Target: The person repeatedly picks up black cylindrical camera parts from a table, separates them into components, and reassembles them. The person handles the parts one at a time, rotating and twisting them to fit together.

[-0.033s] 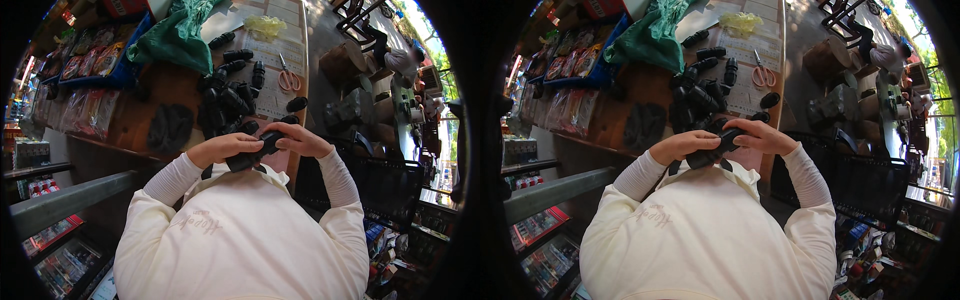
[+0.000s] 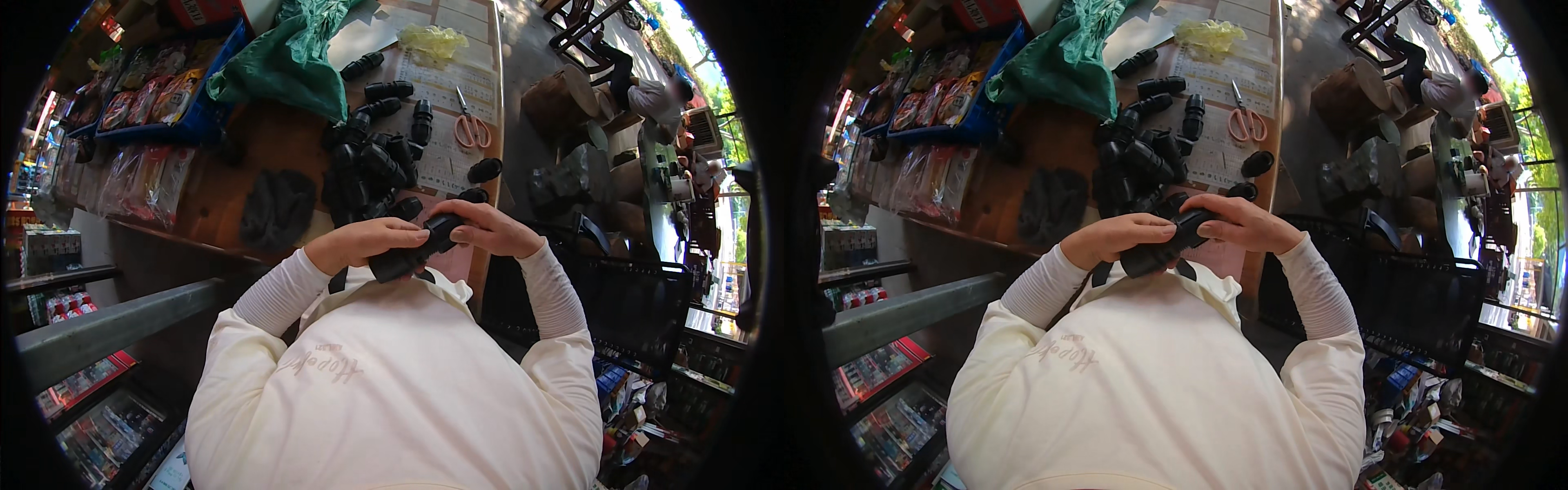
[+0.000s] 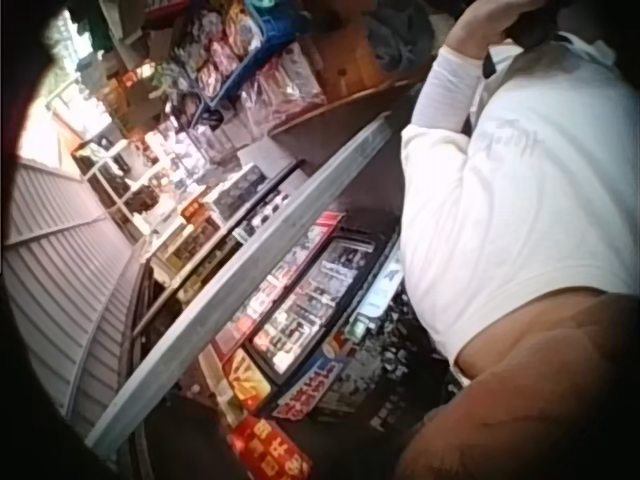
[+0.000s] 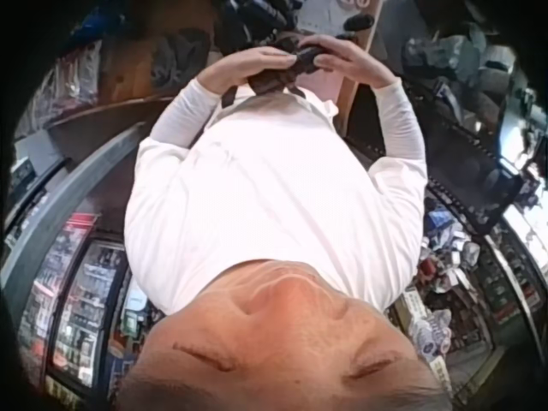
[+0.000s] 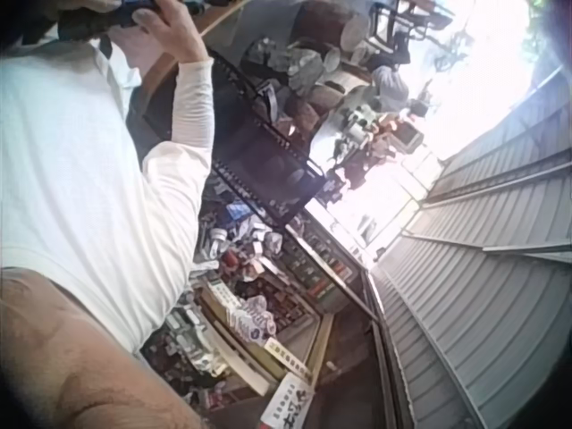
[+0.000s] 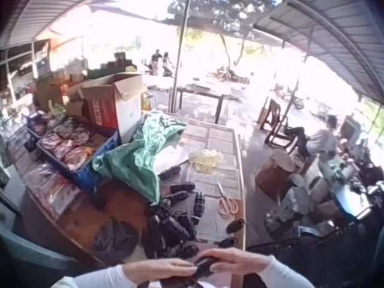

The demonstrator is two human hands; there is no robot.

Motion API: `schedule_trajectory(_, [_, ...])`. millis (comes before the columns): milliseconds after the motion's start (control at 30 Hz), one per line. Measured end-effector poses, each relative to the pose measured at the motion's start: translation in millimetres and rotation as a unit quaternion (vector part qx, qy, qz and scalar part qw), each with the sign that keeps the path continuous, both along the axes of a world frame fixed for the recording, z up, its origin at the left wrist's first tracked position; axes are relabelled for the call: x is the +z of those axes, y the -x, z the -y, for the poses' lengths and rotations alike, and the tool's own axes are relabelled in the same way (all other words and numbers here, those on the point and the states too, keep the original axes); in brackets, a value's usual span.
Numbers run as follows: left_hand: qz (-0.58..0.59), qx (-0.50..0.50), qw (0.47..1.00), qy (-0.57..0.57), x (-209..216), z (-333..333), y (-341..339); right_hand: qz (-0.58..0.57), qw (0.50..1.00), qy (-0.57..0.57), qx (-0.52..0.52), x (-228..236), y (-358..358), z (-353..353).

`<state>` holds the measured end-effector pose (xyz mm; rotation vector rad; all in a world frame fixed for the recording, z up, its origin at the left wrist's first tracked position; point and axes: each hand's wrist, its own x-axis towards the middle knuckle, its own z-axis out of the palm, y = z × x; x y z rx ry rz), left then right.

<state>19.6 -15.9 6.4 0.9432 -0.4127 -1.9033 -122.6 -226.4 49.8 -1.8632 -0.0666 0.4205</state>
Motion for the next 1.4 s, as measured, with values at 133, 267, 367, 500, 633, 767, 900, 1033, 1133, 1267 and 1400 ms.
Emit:
schedule_trajectory(133, [-0.028,0.003,0.999,0.019,4,-2,-2,0.011,1.000,0.001,-0.015,1,-1,-4])
schedule_trajectory(267, [0.029,0.009,0.999,0.040,3,2,-2,-0.069,0.987,-0.045,-0.138,-18,1,-8])
schedule_trajectory(367, [0.042,0.011,0.998,0.048,2,4,-2,-0.127,0.980,-0.084,-0.125,-10,3,-4])
schedule_trajectory(500, [0.027,0.011,0.996,0.082,-9,2,-5,-0.030,0.990,-0.103,-0.092,8,9,-10])
schedule_trajectory(633, [0.030,0.002,0.996,0.089,-6,5,-3,-0.062,0.995,-0.003,-0.079,0,10,0])
schedule_trajectory(767, [0.036,-0.008,0.994,0.099,-9,3,0,-0.073,0.984,0.157,-0.050,12,8,5])
schedule_trajectory(900, [0.040,-0.007,0.993,0.112,-11,0,-3,0.095,0.985,0.108,-0.093,20,13,-8])
schedule_trajectory(1033, [0.037,-0.026,0.991,0.128,-8,0,0,0.009,0.982,0.159,-0.100,15,16,-4])
schedule_trajectory(1133, [0.052,-0.023,0.990,0.131,-2,0,0,0.052,0.978,0.172,-0.111,13,20,-1])
schedule_trajectory(1267, [0.056,-0.011,0.988,0.144,-9,-2,-1,0.094,0.980,0.127,-0.124,28,18,-13])
schedule_trajectory(1400, [0.056,-0.034,0.988,0.139,-4,-2,2,0.055,0.960,0.245,-0.126,12,22,2])
